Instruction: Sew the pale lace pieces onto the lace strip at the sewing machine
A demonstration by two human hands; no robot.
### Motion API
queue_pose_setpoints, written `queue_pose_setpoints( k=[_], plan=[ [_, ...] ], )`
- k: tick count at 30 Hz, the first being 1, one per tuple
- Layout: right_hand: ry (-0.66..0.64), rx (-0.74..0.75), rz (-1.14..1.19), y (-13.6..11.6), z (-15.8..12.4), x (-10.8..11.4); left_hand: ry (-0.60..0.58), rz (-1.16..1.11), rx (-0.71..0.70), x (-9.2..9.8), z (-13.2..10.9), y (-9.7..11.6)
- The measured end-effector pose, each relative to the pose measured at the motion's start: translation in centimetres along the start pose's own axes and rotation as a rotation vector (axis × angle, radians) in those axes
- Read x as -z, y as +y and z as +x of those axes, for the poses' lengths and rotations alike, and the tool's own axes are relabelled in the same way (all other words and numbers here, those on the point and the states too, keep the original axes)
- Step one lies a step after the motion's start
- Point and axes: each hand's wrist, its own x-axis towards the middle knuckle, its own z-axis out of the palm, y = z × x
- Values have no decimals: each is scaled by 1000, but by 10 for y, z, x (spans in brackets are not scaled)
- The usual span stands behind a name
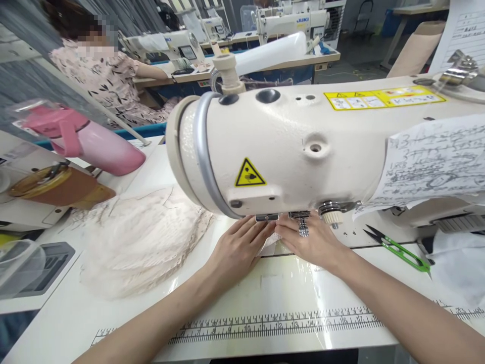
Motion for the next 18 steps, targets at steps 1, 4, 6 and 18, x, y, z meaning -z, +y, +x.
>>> queue_pose_setpoints(
  k=[1, 4, 6, 18],
  plan=[
    [6, 10, -19, -1, 1, 0, 16, -2, -18, 0, -1, -1],
    [-27, 40, -45, -5, 3, -1, 23, -9, -63, 0, -5, -5],
    [-68, 53, -21, -6, 3, -3, 22, -9, -83, 3, -6, -10],
    [-88, 80, 100, -15, -6, -23, -11, -22, -129, 12, -2, -28]
  ],
)
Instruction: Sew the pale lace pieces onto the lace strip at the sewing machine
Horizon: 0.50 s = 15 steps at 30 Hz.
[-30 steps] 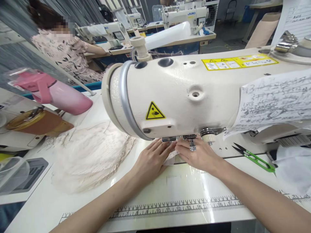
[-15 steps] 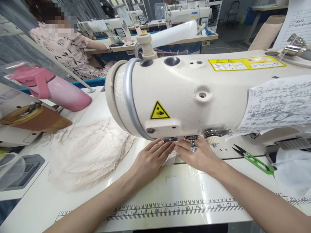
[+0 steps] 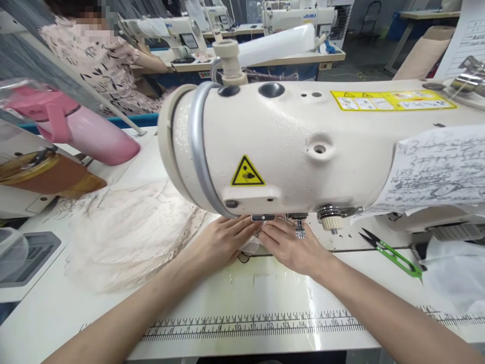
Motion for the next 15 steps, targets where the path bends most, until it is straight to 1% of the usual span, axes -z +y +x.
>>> queue_pose_setpoints(
  k=[4, 11, 15],
  plan=[
    [-31, 12, -4, 1, 0, -1, 5, 19, 20, -2, 0, 3],
    [-9, 0, 16, 1, 0, 0, -81, -3, 92, -4, -2, 10],
    [-16, -14, 29, 1, 0, 2, -87, -3, 104, -4, -2, 11]
  ],
)
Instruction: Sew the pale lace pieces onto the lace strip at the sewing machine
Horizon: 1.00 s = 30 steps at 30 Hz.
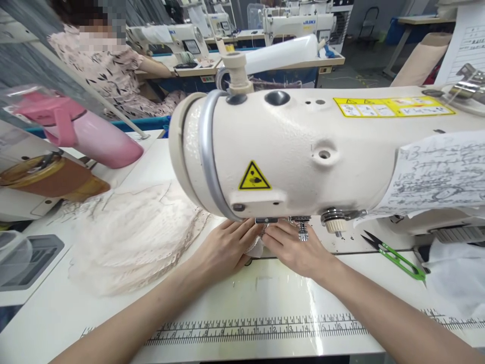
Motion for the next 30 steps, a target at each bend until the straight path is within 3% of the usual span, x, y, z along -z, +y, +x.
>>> queue_pose_setpoints(
  k=[16, 30],
  plan=[
    [-26, -26, 26, 5, -1, 6, 13, 21, 88, -3, -1, 11],
    [-7, -15, -153, 7, 1, 9, 22, 43, 124, -4, 0, 16]
  ],
)
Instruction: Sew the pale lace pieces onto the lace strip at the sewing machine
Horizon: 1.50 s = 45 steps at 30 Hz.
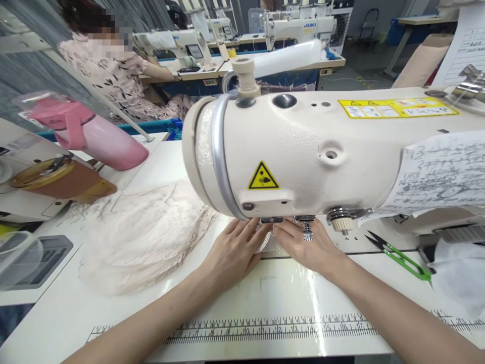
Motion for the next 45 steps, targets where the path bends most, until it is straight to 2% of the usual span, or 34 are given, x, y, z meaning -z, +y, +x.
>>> queue_pose_setpoints(
  k=[6, 11, 16, 20, 23, 28, 36, 42, 45],
  plan=[
    [64, -35, -115, 1, 10, 12, -7, 10, 7, 0, 1, 0],
    [62, -14, -187, 4, 3, 4, -26, 51, 13, 1, 1, 0],
    [22, -38, -121, 4, -2, 0, -9, 41, 23, 1, 2, 0],
    [31, -30, -178, 2, 3, 6, 62, 17, -105, -1, 1, -3],
    [38, -18, -123, 1, 5, 7, 113, 5, -183, 0, 1, -9],
    [-48, 3, 81, -4, 0, -3, 88, -49, -202, 7, 3, -21],
    [-19, 30, 92, -7, 4, -3, 103, -76, -192, 7, 5, -27],
    [-33, -5, 171, -4, 6, -4, 245, -187, -144, 8, 5, -29],
    [-24, -27, 247, -6, 7, 1, 329, -176, -241, 12, 6, -32]
  ],
)
